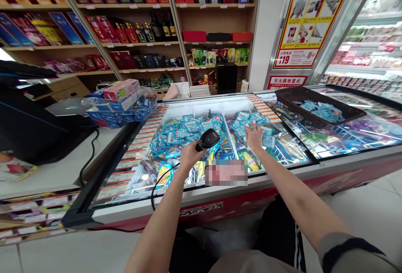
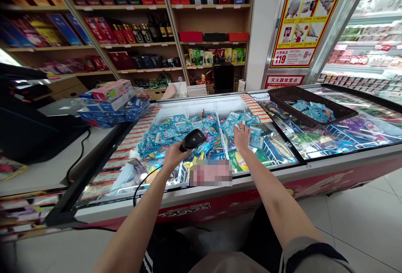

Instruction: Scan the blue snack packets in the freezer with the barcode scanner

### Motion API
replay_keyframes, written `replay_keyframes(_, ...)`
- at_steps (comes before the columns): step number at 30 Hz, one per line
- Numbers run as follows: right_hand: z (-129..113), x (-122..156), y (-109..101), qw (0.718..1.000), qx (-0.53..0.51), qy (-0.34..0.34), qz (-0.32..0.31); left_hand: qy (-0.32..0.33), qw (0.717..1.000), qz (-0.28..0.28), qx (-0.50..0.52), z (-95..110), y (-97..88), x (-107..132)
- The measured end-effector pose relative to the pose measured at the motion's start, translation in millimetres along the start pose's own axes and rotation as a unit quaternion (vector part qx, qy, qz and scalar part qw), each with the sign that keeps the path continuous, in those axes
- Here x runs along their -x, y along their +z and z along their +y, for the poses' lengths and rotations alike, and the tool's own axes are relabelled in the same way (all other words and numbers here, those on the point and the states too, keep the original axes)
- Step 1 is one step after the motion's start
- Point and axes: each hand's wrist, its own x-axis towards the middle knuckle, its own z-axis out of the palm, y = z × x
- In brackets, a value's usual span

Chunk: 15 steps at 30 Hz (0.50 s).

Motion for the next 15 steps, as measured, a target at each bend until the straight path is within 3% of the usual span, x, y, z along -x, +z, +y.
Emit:
replay_keyframes(5, -13, -2, -1, 0.985, 0.002, -0.151, -0.085, -0.021, 1.0, 0.003, -0.004, -2, -3.1, -2)
replay_keyframes(15, -9, -7, 7, 0.992, 0.046, -0.095, -0.063, -0.044, 0.999, 0.012, -0.006, -16, -15.8, 3)
